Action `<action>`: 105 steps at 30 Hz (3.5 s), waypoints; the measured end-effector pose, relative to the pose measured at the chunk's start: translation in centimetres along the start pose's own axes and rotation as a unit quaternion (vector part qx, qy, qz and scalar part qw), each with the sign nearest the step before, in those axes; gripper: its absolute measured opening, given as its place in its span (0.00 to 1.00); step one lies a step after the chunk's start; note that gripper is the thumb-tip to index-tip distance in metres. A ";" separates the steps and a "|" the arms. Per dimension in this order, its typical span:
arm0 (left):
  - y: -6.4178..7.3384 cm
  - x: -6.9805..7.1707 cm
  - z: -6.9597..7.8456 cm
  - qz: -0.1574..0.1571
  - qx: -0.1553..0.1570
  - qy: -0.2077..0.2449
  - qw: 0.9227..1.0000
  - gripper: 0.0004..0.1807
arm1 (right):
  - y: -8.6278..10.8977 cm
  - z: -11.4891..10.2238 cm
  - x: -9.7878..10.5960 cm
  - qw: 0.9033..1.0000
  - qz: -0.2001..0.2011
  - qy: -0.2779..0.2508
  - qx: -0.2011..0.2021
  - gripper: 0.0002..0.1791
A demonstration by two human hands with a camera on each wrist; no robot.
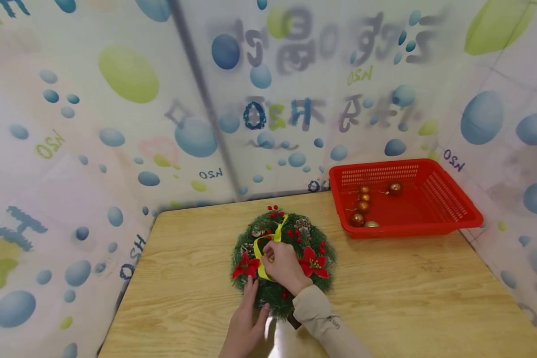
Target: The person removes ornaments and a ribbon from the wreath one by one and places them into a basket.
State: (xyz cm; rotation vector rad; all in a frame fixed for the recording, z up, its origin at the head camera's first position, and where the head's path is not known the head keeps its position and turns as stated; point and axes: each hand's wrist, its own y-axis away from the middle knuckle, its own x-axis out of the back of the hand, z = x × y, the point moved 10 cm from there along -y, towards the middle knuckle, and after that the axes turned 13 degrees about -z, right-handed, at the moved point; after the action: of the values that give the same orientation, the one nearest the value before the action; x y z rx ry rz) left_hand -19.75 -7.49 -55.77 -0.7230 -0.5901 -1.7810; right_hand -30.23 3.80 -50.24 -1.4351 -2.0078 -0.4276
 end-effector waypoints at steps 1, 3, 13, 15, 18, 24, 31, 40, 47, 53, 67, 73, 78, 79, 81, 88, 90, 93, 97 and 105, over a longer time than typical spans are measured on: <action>0.0 0.0 0.0 0.000 -0.001 -0.001 1.000 0.36 | 0.0 0.0 0.0 1.000 0.001 -0.002 -0.001 0.04; 0.0 0.0 0.0 0.000 -0.001 -0.002 1.000 0.35 | -0.2 0.0 0.1 1.000 0.000 -0.003 -0.002 0.04; -0.3 -0.2 -0.1 -0.009 0.008 0.004 1.000 0.35 | -0.6 0.3 -0.8 0.999 -0.031 -0.025 -0.015 0.05; -0.4 -0.3 -0.3 -0.013 0.013 0.007 1.000 0.35 | -0.7 0.5 -1.0 0.999 -0.037 -0.027 -0.022 0.06; -0.5 -0.4 -0.5 -0.019 0.021 0.010 1.000 0.35 | -0.8 0.7 -1.2 0.998 -0.049 -0.023 -0.030 0.06; -0.4 -0.3 -0.5 -0.020 0.021 0.010 1.000 0.36 | -0.6 0.4 -1.2 0.998 -0.054 -0.002 -0.034 0.07; -0.1 0.0 0.0 -0.004 0.001 0.001 1.000 0.35 | -0.5 0.2 -1.5 0.998 -0.057 -0.008 -0.033 0.07; 0.0 0.0 -0.1 -0.006 0.002 0.003 1.000 0.36 | -0.5 0.3 -1.9 0.997 -0.060 -0.017 -0.039 0.06; -0.1 0.0 0.0 -0.007 0.006 0.002 1.000 0.36 | -0.4 0.6 -1.8 0.997 -0.048 -0.040 -0.043 0.06; 0.0 0.0 0.1 -0.006 0.011 0.002 1.000 0.35 | -0.1 0.4 -1.4 0.999 -0.022 -0.029 -0.033 0.06; -0.1 0.0 0.0 0.004 0.006 -0.001 1.000 0.35 | 0.4 -1.1 1.2 0.998 0.057 -0.034 0.019 0.06; -0.1 -0.1 -0.1 -0.001 0.009 0.005 1.000 0.36 | 0.4 -1.6 2.2 0.995 0.071 -0.058 0.031 0.06; 0.0 -0.2 0.1 -0.004 0.008 0.003 1.000 0.36 | 0.4 -2.3 3.3 0.993 0.077 -0.081 0.048 0.07; 0.0 -0.2 0.1 -0.005 0.008 0.004 1.000 0.36 | 0.4 -2.5 3.6 0.992 0.079 -0.084 0.052 0.07; -0.1 -0.2 0.1 -0.006 0.008 0.004 1.000 0.36 | 0.5 -2.8 4.0 0.991 0.085 -0.089 0.058 0.08; -0.1 -0.2 0.0 -0.005 0.011 0.001 1.000 0.37 | 0.3 -3.2 5.1 0.988 0.090 -0.106 0.065 0.09; -0.1 -0.3 0.0 -0.004 0.011 0.000 1.000 0.37 | 0.2 -3.3 5.4 0.987 0.086 -0.120 0.066 0.09; 0.0 -0.3 0.0 -0.002 0.007 -0.002 1.000 0.37 | 0.2 -3.6 6.2 0.984 0.082 -0.141 0.071 0.10; 0.0 -0.3 0.0 -0.003 0.004 -0.002 1.000 0.37 | 0.3 -4.2 7.6 0.980 0.083 -0.158 0.086 0.10; 0.0 -0.5 -0.2 -0.009 0.011 0.004 1.000 0.38 | 0.7 -3.3 8.9 0.972 0.084 -0.207 0.072 0.10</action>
State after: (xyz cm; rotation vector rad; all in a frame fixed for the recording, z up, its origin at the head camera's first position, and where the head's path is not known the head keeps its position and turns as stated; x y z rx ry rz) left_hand -19.66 -7.27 -56.27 -0.6973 -0.6119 -1.7914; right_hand -30.45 8.63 -42.04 -1.6884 -2.1552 0.1023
